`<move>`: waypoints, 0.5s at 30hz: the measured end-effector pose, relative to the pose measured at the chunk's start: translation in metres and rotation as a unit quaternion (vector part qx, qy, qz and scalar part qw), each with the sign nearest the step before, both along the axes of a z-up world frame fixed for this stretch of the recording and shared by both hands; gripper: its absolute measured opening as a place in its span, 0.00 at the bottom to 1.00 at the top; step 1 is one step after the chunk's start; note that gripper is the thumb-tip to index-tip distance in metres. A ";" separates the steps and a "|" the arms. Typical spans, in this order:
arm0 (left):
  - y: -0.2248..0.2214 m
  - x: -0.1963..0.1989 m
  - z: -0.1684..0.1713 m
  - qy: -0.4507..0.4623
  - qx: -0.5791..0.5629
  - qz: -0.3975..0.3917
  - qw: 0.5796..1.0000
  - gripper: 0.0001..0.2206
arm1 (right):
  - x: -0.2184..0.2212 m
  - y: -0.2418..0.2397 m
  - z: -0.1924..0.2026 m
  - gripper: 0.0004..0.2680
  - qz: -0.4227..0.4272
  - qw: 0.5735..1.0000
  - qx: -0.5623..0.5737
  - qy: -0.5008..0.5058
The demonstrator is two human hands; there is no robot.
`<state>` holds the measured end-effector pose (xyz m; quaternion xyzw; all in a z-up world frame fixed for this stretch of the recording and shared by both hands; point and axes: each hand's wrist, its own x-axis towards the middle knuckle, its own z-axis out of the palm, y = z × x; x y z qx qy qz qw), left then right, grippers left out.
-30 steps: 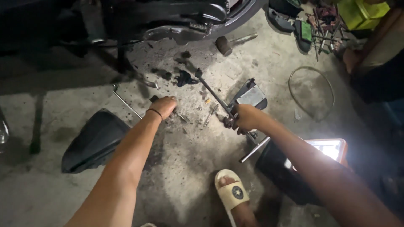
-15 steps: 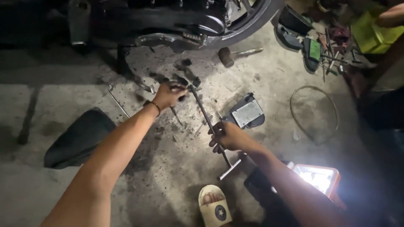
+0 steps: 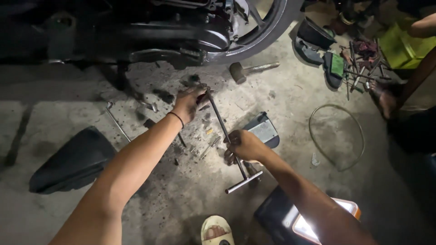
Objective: Disassembling motorcycle engine components using a T-wrench and removing covers
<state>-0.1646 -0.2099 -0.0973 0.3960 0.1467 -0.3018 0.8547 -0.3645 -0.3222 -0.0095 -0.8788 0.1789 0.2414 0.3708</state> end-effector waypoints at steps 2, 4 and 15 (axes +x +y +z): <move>-0.011 0.011 -0.024 -0.016 0.004 -0.023 1.000 0.15 | 0.005 -0.021 -0.018 0.16 0.000 1.000 0.008 -0.003; -0.020 0.017 -0.038 -0.032 0.008 -0.048 0.998 0.16 | 0.009 -0.031 -0.025 0.16 -0.002 1.000 0.017 -0.007; -0.067 0.025 -0.044 0.027 -0.057 -0.052 0.997 0.09 | -0.005 -0.023 0.005 0.16 -0.091 0.991 0.098 -0.026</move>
